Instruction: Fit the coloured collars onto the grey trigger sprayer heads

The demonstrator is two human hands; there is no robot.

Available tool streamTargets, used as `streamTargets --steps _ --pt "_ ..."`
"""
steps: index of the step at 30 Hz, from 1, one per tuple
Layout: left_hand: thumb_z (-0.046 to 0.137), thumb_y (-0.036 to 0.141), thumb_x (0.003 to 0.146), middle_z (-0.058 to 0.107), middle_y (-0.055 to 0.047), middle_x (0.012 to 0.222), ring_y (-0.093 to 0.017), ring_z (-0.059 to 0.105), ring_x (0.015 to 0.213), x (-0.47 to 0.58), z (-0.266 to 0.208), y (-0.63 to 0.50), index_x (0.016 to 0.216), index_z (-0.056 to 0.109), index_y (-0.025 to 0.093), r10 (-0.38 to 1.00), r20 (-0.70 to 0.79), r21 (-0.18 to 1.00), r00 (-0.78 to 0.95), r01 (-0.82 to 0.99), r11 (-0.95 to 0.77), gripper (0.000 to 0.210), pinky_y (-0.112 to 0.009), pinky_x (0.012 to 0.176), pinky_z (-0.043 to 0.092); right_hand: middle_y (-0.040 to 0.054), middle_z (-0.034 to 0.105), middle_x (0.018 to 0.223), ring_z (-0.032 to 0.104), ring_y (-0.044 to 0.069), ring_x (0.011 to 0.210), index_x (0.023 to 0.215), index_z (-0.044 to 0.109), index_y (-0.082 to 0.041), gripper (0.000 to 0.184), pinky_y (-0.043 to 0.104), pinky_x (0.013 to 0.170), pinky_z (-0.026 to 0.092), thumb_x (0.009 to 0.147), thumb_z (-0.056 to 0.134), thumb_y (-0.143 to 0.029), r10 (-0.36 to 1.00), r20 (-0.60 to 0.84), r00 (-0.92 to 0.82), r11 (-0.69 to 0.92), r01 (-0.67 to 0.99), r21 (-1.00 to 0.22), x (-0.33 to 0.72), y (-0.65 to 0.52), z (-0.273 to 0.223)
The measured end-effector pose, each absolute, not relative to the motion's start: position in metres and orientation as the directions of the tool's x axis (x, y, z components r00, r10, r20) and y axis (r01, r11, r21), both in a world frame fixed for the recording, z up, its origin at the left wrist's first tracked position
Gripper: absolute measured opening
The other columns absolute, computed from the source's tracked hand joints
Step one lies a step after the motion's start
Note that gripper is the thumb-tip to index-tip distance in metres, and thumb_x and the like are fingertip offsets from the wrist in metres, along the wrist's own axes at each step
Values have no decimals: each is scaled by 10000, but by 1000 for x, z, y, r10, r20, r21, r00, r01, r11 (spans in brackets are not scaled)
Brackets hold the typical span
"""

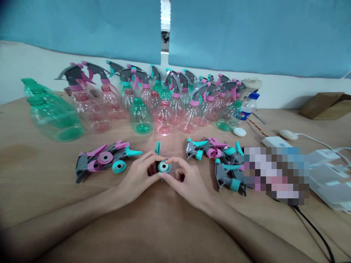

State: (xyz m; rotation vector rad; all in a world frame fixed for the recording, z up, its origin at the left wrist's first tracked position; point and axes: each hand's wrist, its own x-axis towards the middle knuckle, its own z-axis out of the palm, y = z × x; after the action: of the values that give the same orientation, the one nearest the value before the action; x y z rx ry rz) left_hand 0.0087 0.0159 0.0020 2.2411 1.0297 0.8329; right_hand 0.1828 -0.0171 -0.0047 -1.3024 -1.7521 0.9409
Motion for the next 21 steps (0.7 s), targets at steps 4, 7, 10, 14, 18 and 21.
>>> streamTargets --steps 4,7,10,14,18,21 --pt "617 269 850 557 -13 899 -131 508 715 8 0 16 944 595 183 754 329 672 569 419 -610 129 -244 649 423 -122 321 480 313 79 432 954 491 -207 246 210 438 235 812 604 -374 957 164 -237 255 431 -865 183 -17 -6" --pt "580 291 872 551 -16 889 -122 496 673 7 -2 16 957 585 173 718 346 652 604 395 -647 145 -239 615 419 -113 365 499 349 77 436 912 466 -216 229 205 441 253 818 602 -375 938 221 -267 328 478 -815 184 -16 -6" --pt "562 281 881 546 -18 875 -122 494 667 7 -2 17 944 579 168 701 345 637 624 393 -664 130 -238 601 418 -106 380 500 377 79 434 898 467 -215 237 206 443 267 821 602 -394 919 273 -284 388 537 -749 186 -15 -5" --pt "566 246 876 543 -20 872 -125 496 674 8 -1 17 933 579 168 707 333 639 623 402 -656 97 -237 595 419 -84 440 516 426 89 445 933 506 -206 246 210 457 298 843 570 -425 895 318 -313 446 611 -654 188 -16 -5" --pt "581 189 858 537 -18 866 -124 497 684 8 1 17 924 580 155 707 337 638 622 402 -657 74 -234 601 417 -72 470 524 441 92 447 960 519 -194 248 215 465 301 873 531 -427 880 349 -322 473 664 -580 187 -17 -6" --pt "563 153 853 537 -18 877 -127 498 700 8 1 16 909 572 160 689 323 632 649 394 -667 57 -231 599 414 -85 432 508 411 83 421 891 490 -191 250 215 442 271 854 553 -430 882 354 -311 468 661 -586 185 -17 -6"
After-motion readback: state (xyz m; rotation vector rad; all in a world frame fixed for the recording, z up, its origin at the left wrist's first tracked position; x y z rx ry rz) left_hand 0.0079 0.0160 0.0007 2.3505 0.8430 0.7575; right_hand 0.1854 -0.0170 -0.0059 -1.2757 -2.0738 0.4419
